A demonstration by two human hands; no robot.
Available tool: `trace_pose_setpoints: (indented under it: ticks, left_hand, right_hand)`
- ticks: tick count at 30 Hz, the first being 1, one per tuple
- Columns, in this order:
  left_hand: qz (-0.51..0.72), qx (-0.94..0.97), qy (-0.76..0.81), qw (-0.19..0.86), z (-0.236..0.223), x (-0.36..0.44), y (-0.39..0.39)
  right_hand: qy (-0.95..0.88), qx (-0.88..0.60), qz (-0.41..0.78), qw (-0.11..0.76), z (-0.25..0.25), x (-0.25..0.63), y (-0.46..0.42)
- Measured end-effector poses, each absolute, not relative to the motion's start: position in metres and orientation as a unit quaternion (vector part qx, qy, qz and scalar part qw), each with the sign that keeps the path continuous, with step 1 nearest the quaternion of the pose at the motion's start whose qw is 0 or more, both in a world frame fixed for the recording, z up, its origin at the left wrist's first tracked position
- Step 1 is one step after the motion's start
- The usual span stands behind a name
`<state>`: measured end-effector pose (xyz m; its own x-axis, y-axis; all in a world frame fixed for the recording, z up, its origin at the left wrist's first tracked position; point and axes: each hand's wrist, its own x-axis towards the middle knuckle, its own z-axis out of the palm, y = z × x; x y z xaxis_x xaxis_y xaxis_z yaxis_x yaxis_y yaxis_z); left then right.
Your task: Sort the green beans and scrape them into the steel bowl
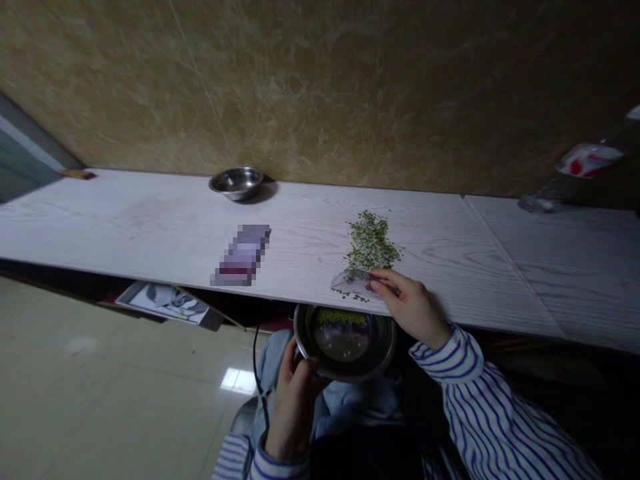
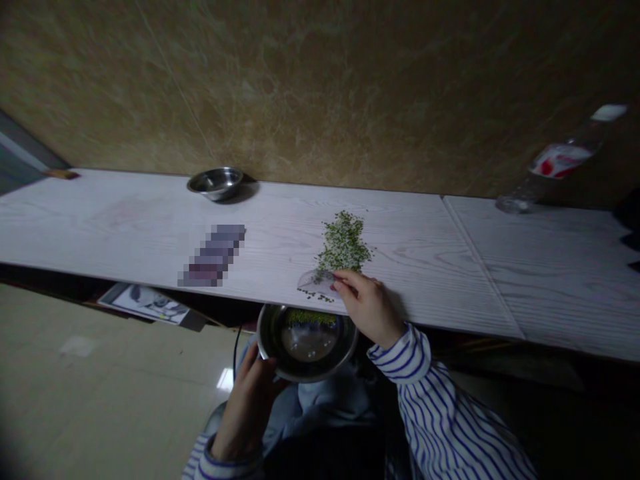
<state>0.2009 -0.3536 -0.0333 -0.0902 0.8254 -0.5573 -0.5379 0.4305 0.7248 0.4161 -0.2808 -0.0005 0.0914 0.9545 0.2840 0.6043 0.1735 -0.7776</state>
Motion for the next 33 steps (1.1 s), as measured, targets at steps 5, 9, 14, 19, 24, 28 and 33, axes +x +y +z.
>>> trace_pose_setpoints:
  ticks: [5, 9, 14, 19, 24, 28, 33]
  left_hand:
    - [0.51, 0.144, 0.541, 0.653, -0.038, 0.193, -0.354]
    - [0.508, 0.164, 0.539, 0.651, -0.039, 0.187, -0.355]
    - [0.508, 0.164, 0.531, 0.658, -0.04, 0.186, -0.356]
    - [0.506, 0.167, 0.534, 0.656, -0.042, 0.192, -0.358]
    - [0.484, 0.168, 0.52, 0.684, -0.048, 0.193, -0.368]
    - [0.482, 0.158, 0.536, 0.675, -0.055, 0.189, -0.376]
    - [0.474, 0.168, 0.543, 0.672, -0.059, 0.19, -0.384]
  right_hand:
    - [-0.633, -0.605, 0.224, 0.429, -0.002, 0.415, -0.275]
    - [-0.646, -0.594, 0.238, 0.416, 0.001, 0.411, -0.274]
    - [-0.662, -0.571, 0.267, 0.405, 0.008, 0.405, -0.281]
    - [-0.667, -0.55, 0.305, 0.4, 0.01, 0.407, -0.293]
    - [-0.632, -0.559, 0.309, 0.439, 0.017, 0.422, -0.303]
    - [-0.604, -0.587, 0.263, 0.471, 0.021, 0.439, -0.31]
    - [-0.585, -0.601, 0.233, 0.492, 0.025, 0.454, -0.32]
